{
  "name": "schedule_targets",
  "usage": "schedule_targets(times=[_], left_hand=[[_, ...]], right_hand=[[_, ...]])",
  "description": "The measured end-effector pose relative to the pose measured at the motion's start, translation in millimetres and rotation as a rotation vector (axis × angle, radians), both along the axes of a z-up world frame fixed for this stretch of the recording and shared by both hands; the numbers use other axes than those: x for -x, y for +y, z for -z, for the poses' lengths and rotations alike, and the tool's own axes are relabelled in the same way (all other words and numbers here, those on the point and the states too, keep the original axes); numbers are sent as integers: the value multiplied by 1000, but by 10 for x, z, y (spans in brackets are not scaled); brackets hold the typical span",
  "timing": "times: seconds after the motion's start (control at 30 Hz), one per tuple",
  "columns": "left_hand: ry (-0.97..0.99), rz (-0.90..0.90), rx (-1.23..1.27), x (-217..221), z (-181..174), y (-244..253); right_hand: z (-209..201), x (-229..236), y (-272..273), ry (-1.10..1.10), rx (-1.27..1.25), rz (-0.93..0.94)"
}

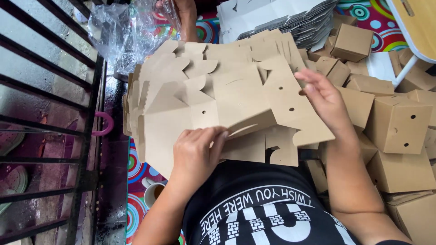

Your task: Folding flat cardboard templates into small boxes

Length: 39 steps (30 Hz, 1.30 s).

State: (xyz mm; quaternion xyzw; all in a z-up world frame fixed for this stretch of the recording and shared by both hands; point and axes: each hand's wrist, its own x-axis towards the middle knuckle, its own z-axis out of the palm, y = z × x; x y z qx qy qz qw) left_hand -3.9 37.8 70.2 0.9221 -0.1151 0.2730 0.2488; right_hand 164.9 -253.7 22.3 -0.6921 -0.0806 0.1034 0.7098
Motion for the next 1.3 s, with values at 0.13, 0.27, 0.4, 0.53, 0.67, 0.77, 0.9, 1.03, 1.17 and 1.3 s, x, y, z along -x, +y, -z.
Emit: schedule_targets(times=[0.13, 0.27, 0.4, 0.53, 0.67, 0.77, 0.9, 1.03, 1.17, 1.3], left_hand=[[40, -77, 60, -121, 47, 59], [38, -122, 119, -193, 74, 75], [30, -141, 157, -145, -32, 52], [30, -129, 89, -113, -54, -17], [-19, -110, 89, -109, -39, -62], [-35, -102, 68, -113, 0, -94], [-55, -88, 27, -101, -7, -108], [-96, -51, -1, -91, -15, -135], [-124, -19, -49, -104, -28, -146], [-133, -11, -57, -104, 26, -163]], right_hand=[[-16, 116, -190, -475, 231, -260], [28, 207, -168, -530, 2, -238], [112, 260, -75, -615, -27, -45], [-84, 469, 137, -924, 135, -19], [-171, 538, 326, -1090, 328, 104], [-194, 576, 383, -1161, 429, 128], [-256, 626, 438, -1147, 466, 79], [-248, 609, 467, -1116, 460, -60], [-267, 613, 490, -1045, 423, -145], [-232, 668, 509, -977, 395, -198]])
